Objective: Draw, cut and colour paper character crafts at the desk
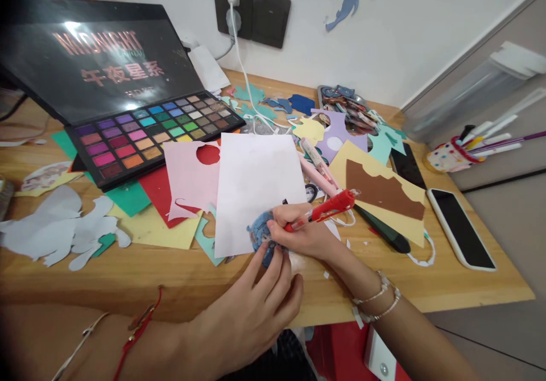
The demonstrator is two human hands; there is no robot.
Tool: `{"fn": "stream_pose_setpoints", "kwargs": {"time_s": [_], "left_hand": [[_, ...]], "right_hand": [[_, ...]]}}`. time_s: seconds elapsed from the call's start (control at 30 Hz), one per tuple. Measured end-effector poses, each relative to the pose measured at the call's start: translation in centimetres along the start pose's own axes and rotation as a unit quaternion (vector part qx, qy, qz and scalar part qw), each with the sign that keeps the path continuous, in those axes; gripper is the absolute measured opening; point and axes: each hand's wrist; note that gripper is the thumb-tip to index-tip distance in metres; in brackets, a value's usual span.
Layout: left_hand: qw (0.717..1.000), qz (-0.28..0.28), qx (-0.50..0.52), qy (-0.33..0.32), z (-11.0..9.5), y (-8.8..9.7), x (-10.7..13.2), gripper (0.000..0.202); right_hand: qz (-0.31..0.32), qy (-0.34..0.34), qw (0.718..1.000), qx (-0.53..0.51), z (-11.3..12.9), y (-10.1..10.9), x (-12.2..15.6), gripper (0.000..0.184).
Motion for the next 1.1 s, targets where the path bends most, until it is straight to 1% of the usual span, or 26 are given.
{"fn": "stream_pose_setpoints", "kwargs": {"time_s": [0.2, 0.37, 0.53, 0.8, 1.1], "left_hand": [[1.0, -0.003, -0.002, 0.0, 0.18, 0.13, -0.01, 0.042], [1.0, 0.01, -0.015, -0.011, 0.52, 0.47, -0.07, 0.043], [1.0, 0.003, -0.015, -0.008, 0.57, 0.52, -0.02, 0.043], [1.0, 0.01, -0.023, -0.01, 0.63, 0.84, -0.02, 0.042], [1.0, 0.001, -0.008, 0.001, 0.38, 0.11, -0.07, 0.043]], "right_hand": [[0.008, 0.02, 1.0, 0.018, -0.07, 0.04, 0.01, 0.041], [0.011, 0.014, 0.999, 0.03, -0.19, -0.05, 0.1, 0.04], [0.003, 0.029, 1.0, 0.008, -0.16, -0.06, 0.09, 0.039], [-0.003, 0.051, 0.999, -0.001, -0.36, -0.13, 0.09, 0.04], [-0.002, 0.041, 0.999, 0.007, -0.4, -0.09, 0.01, 0.04]]}}
Point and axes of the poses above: each hand's wrist, its own x-axis away from the middle knuckle, its own y-axis out of the back of the hand, z = x × y, and after that the axes turned 3 degrees about z, right-handed
